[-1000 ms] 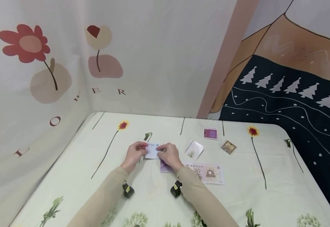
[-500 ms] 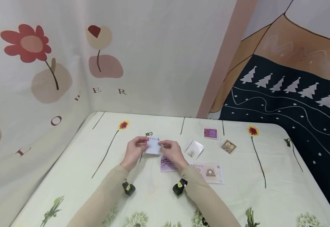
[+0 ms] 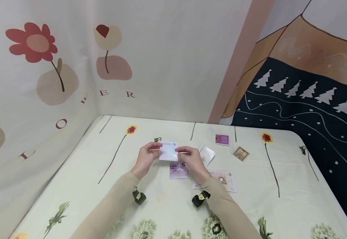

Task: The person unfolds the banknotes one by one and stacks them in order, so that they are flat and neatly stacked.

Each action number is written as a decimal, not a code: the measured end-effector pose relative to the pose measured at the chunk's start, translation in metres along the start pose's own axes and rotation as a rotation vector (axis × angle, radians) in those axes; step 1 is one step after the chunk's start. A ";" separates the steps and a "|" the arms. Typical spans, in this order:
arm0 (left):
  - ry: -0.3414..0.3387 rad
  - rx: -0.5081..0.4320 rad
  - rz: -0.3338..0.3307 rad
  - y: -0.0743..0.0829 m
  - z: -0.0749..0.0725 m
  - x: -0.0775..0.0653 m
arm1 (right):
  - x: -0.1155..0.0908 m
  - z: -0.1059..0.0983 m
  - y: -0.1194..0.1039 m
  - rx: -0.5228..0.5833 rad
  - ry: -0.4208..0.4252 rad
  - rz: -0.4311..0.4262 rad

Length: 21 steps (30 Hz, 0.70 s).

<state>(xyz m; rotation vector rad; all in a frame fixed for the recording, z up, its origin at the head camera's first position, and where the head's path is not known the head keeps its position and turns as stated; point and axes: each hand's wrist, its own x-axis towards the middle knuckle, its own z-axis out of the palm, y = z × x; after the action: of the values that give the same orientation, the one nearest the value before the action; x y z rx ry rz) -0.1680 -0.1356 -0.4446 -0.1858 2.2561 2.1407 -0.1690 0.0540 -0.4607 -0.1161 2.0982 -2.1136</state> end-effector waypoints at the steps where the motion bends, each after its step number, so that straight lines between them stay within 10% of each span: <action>1: -0.007 -0.005 0.000 -0.001 0.002 0.000 | 0.000 -0.002 0.001 0.001 0.003 -0.004; 21: -0.038 0.047 0.031 -0.017 0.046 -0.012 | -0.014 -0.040 0.010 -0.105 0.081 -0.094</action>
<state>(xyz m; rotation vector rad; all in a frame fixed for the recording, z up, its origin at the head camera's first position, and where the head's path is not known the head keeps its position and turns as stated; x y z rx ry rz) -0.1575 -0.0902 -0.4629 -0.1085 2.3010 2.0842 -0.1615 0.0954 -0.4708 -0.1461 2.2938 -2.0927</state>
